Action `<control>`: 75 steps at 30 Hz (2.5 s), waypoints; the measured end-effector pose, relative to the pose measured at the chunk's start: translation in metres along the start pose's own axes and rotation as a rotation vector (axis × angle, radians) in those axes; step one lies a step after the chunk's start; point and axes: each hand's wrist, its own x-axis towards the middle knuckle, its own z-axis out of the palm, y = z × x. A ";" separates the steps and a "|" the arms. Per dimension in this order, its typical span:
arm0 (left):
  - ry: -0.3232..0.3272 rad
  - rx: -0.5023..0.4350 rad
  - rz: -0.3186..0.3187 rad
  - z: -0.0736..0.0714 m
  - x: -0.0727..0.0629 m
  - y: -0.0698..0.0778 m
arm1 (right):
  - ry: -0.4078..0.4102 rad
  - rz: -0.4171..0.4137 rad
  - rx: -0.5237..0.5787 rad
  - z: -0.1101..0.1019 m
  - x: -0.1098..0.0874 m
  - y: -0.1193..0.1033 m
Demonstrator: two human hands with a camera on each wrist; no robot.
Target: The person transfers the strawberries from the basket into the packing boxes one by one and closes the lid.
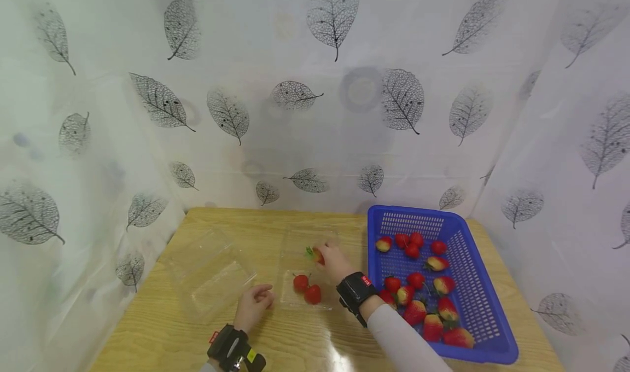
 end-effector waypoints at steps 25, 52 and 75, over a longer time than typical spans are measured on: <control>-0.006 -0.022 0.003 -0.001 0.001 -0.001 | -0.246 0.020 -0.066 0.051 -0.013 0.011; 0.006 -0.059 0.054 0.001 0.000 -0.004 | 0.129 0.059 0.058 -0.030 0.012 -0.004; 0.002 -0.049 0.041 -0.002 -0.001 0.000 | 0.143 0.621 -0.057 -0.074 -0.051 0.089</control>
